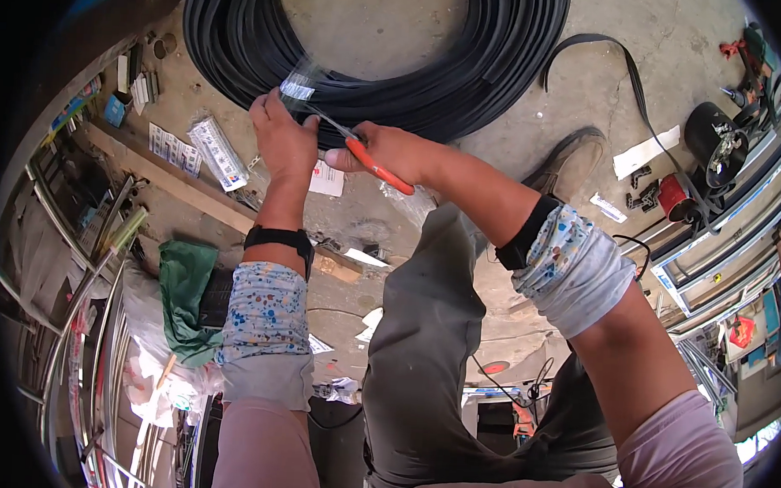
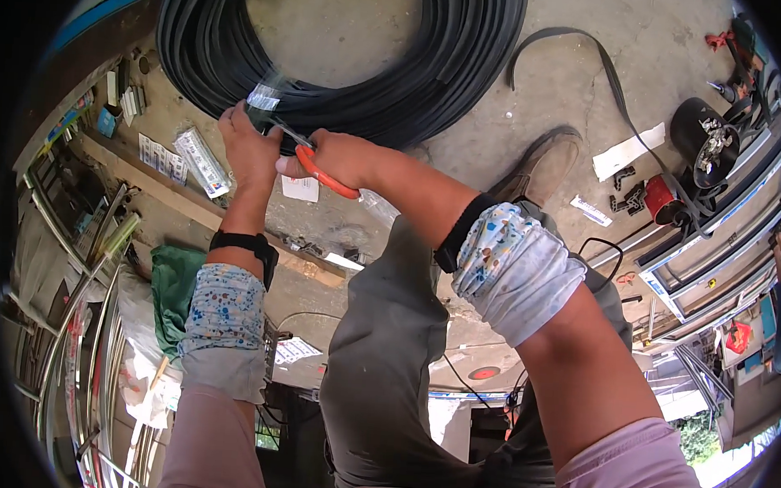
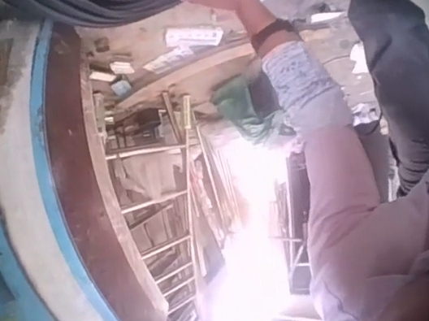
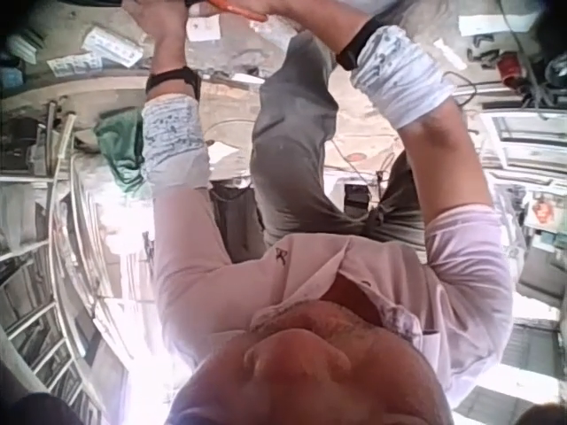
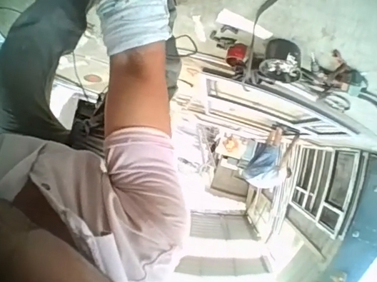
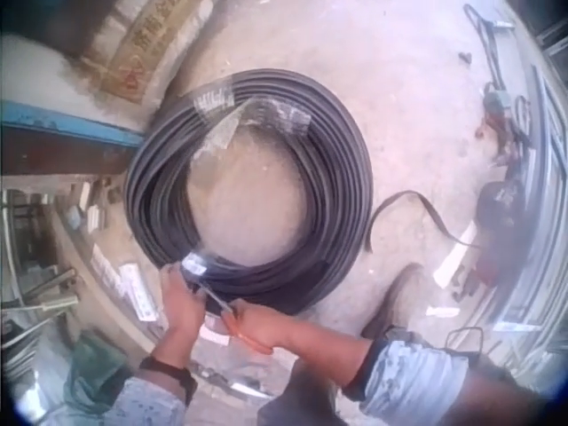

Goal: Assemble metal window or door frames by cutting and inserting rubber seals and gaskets.

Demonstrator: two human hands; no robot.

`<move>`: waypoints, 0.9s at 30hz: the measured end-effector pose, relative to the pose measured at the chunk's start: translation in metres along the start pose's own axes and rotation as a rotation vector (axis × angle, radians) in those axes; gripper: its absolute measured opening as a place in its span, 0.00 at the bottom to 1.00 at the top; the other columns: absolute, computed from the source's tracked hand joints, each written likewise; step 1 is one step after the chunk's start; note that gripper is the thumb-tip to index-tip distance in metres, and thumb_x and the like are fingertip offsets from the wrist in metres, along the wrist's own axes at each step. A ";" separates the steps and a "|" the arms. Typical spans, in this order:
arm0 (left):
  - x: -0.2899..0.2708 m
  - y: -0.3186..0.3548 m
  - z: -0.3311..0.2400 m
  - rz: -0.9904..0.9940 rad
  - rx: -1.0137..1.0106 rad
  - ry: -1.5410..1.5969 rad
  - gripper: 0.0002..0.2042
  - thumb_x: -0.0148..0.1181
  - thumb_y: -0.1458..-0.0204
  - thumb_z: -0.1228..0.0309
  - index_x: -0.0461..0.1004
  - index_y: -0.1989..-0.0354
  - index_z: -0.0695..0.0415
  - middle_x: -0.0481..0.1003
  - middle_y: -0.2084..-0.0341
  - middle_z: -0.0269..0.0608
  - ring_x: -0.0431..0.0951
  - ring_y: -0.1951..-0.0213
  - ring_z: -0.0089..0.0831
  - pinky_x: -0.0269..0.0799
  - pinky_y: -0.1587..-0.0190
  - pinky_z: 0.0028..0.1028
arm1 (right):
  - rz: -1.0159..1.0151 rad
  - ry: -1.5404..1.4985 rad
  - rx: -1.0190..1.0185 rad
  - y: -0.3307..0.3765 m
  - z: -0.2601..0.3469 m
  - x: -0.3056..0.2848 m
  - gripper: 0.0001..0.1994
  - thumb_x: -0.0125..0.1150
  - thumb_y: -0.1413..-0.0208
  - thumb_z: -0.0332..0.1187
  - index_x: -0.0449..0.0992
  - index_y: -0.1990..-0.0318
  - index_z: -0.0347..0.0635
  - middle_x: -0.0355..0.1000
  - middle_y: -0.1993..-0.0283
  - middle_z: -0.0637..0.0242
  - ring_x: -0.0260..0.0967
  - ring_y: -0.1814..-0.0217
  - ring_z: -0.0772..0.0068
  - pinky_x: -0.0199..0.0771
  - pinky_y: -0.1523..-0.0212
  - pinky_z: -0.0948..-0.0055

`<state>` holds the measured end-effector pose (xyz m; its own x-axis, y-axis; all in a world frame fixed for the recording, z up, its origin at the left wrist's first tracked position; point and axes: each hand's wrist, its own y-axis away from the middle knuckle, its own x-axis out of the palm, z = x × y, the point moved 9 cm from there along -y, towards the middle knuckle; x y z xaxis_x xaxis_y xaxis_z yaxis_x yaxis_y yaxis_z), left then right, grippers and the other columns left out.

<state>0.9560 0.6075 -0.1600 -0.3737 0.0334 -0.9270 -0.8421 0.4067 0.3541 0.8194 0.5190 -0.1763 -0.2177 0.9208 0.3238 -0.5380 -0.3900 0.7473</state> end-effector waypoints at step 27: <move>0.014 -0.002 0.066 0.288 -0.353 0.924 0.13 0.57 0.53 0.81 0.65 0.59 0.64 0.69 0.69 0.35 0.69 0.67 0.22 0.65 0.61 0.21 | 0.137 -0.216 0.021 -0.049 0.023 0.027 0.48 0.53 0.58 0.77 0.68 0.49 0.35 0.64 0.69 0.66 0.63 0.69 0.75 0.65 0.72 0.75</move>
<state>0.9784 0.6677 -0.1819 -0.6068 -0.6885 -0.3972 -0.6839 0.1975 0.7023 0.8586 0.5627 -0.1906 -0.1072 0.8363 0.5376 -0.4983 -0.5131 0.6989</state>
